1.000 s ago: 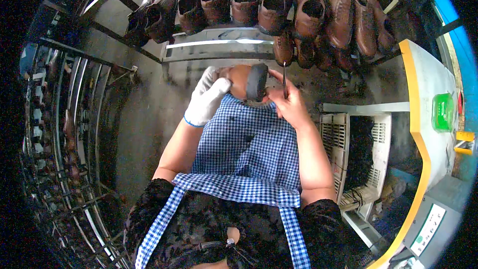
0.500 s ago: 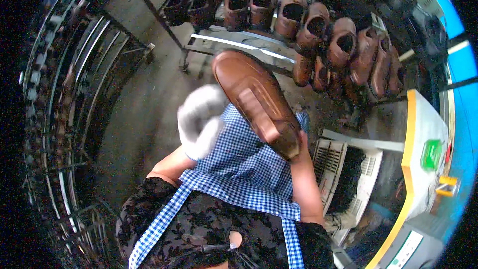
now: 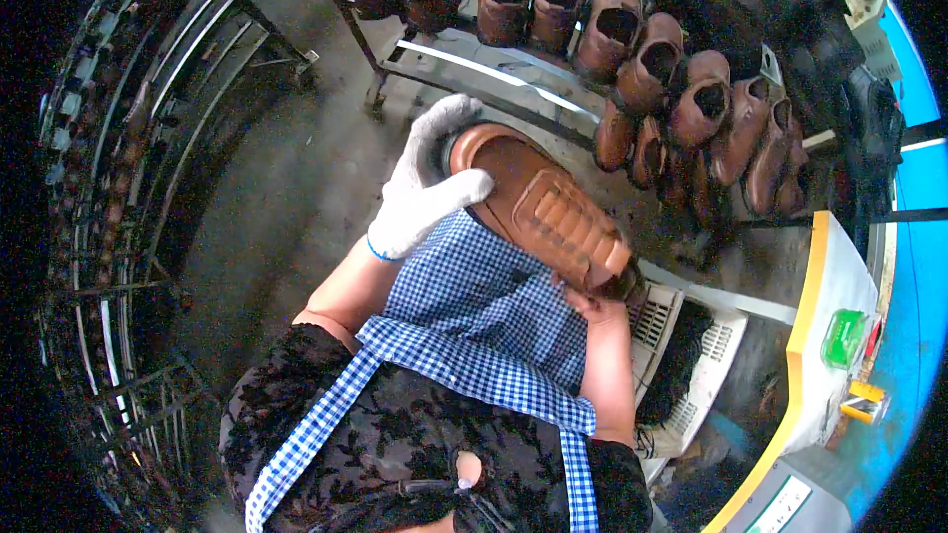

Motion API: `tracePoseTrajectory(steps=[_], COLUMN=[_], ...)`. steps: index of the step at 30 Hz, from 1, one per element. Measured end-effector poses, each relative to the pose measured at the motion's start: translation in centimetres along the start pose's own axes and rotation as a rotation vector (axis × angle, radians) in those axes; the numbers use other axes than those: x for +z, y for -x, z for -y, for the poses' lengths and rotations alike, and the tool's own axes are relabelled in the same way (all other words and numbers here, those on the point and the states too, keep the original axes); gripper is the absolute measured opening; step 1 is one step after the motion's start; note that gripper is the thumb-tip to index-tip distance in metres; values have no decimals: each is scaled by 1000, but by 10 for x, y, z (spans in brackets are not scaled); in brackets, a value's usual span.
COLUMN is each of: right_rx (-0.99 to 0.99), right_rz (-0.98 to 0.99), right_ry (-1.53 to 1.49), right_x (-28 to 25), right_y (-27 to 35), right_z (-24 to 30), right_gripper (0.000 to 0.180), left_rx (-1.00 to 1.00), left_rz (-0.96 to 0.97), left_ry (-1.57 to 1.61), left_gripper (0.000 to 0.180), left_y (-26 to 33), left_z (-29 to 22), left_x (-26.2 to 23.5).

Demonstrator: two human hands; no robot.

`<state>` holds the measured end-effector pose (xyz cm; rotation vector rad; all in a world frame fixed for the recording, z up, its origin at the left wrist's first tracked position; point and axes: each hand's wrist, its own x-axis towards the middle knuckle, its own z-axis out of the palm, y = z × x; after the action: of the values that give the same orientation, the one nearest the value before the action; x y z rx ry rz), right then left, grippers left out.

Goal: Using a trimming tool to remove excess material and clean the edges of leather shoes on an assembly line.

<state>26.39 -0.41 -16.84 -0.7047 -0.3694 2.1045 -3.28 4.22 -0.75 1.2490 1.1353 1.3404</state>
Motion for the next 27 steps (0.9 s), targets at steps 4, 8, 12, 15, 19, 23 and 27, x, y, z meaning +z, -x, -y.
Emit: tracePoseTrajectory(steps=[4,8,12,15,19,23,27], right_rx=[172,236,238,211,164,118,23], right_rz=[112,163,93,116,-143,-235,-361], right_ry=[-67,-338,-388,-132,116,224,645], right_x=[20,39,53,64,30,35,41], right_y=[-2,-14,-16,-24,-49,-87,-132], right_z=[22,23,29,37,35,37,73], right_gripper=[66,83,81,69,52,49,75], left_rx=[-152,-371,-413,-461,-537,-788,-756], left_rz=[-75,-152,-134,-222,-30,36,137], left_ry=[25,253,342,285,224,538,134], left_gripper=[60,52,50,56,60,46,53], left_y=[-28,-52,-62,-64,-54,-60,-135], left_z=[29,79,94,118,126,128,201], left_x=[-9,-27,-22,-23,8,55,62])
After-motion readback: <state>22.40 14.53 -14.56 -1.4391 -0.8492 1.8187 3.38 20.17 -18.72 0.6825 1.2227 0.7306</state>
